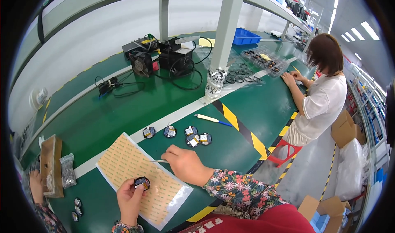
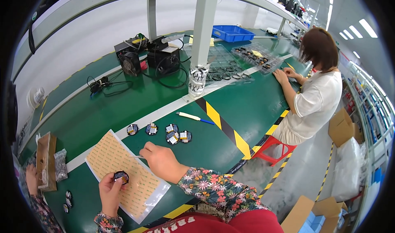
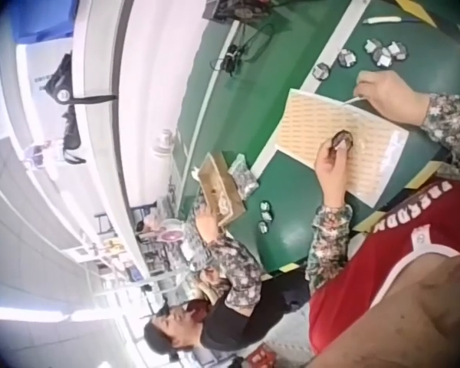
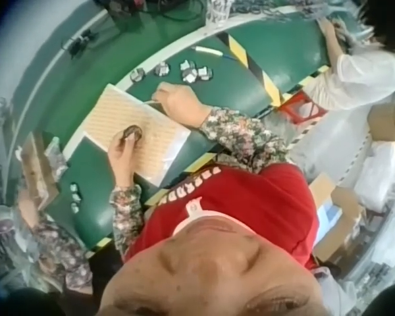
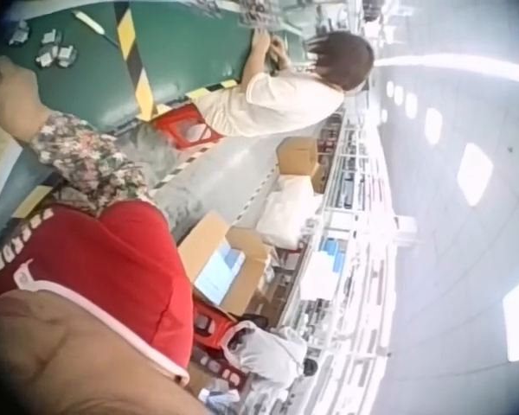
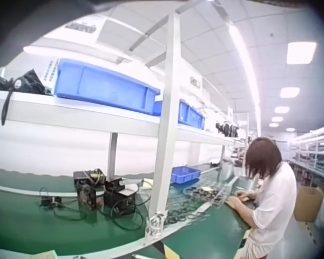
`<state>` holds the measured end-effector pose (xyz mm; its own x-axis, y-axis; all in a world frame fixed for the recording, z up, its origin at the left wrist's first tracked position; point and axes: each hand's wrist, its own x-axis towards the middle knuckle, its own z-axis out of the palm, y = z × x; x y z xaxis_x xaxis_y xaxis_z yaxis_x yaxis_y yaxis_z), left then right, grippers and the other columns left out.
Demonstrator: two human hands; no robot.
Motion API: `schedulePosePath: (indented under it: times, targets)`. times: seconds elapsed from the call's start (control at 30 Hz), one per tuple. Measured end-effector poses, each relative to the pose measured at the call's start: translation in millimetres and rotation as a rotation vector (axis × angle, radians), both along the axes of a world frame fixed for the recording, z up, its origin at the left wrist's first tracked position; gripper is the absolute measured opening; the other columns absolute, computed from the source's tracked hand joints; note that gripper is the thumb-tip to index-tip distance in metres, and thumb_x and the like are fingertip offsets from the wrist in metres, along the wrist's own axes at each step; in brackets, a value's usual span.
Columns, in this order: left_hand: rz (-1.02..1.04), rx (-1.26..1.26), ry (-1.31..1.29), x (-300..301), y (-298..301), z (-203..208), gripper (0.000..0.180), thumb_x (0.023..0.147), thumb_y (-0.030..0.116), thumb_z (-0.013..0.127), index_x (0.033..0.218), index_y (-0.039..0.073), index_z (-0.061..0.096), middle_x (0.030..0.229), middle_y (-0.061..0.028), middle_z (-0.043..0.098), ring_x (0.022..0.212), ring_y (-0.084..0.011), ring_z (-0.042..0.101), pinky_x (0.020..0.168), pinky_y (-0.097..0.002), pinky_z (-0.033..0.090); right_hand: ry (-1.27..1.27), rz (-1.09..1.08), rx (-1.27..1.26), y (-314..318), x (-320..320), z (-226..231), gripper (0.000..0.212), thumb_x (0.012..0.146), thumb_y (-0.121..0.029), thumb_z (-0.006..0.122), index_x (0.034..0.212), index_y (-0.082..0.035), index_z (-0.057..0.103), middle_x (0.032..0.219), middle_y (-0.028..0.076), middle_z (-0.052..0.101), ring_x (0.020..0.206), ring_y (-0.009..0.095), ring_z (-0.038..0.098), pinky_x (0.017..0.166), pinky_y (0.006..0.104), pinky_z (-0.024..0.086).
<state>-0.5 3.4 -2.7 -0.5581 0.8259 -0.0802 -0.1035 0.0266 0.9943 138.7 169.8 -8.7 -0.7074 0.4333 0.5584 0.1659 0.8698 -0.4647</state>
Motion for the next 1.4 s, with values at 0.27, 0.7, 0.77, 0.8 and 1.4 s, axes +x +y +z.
schedulePosePath:
  times: [0.27, 0.7, 0.77, 0.8, 1.4]
  targets:
    - [-0.243, -0.028, -0.118, 3.8, 3.5, -0.9, 0.025, 0.082, -0.001, 0.055, 0.106, -0.006, 0.053, 0.098, -0.0058, 0.059, 0.088, -0.0097, 0.055, 0.075, -0.0223, 0.046, 0.087, 0.150, -0.493, -5.4, -4.7, 8.6, 0.008, 0.074, -0.003, 0.064, 0.076, 0.002, 0.058, 0.055, 0.004, 0.039, 0.050, 0.012, 0.040, 0.048, 0.0266, 0.036]
    - [-0.212, 0.045, -0.108, 5.1, 0.7, -4.3, 0.022, 0.080, -0.005, 0.054, 0.102, -0.004, 0.048, 0.092, -0.0073, 0.057, 0.083, -0.0132, 0.058, 0.072, -0.0238, 0.049, 0.071, 0.229, -0.637, -21.2, -11.9, 6.5, 0.011, 0.076, -0.009, 0.063, 0.081, -0.002, 0.057, 0.056, 0.004, 0.049, 0.051, 0.008, 0.045, 0.047, 0.0244, 0.038]
    - [-0.170, -0.013, -0.078, 3.9, -4.0, 1.5, 0.021, 0.080, -0.007, 0.053, 0.100, -0.004, 0.048, 0.093, -0.0091, 0.056, 0.085, -0.0150, 0.058, 0.073, -0.0260, 0.049, 0.098, 0.245, -0.578, -15.2, -13.1, 8.0, 0.010, 0.072, -0.007, 0.059, 0.077, 0.000, 0.055, 0.064, 0.014, 0.053, 0.056, 0.026, 0.053, 0.051, 0.0333, 0.042]
    - [-0.170, -0.049, -0.047, 3.4, -4.7, 2.3, 0.022, 0.080, -0.006, 0.053, 0.102, -0.005, 0.048, 0.094, -0.0100, 0.056, 0.086, -0.0162, 0.057, 0.075, -0.0272, 0.048, 0.115, 0.234, -0.614, -12.1, -12.1, 8.3, 0.009, 0.072, -0.007, 0.058, 0.074, 0.000, 0.053, 0.063, 0.014, 0.051, 0.055, 0.027, 0.052, 0.051, 0.0345, 0.041]
    - [0.393, 0.148, 0.390, -20.0, 30.1, 5.8, 0.025, 0.082, 0.002, 0.057, 0.106, -0.002, 0.053, 0.086, -0.0093, 0.059, 0.072, -0.0148, 0.057, 0.063, -0.0240, 0.046, 0.180, 0.323, -0.490, -5.3, -5.2, -4.1, 0.012, 0.081, -0.013, 0.050, 0.081, -0.001, 0.047, 0.071, 0.015, 0.051, 0.068, 0.033, 0.053, 0.059, 0.0404, 0.041]
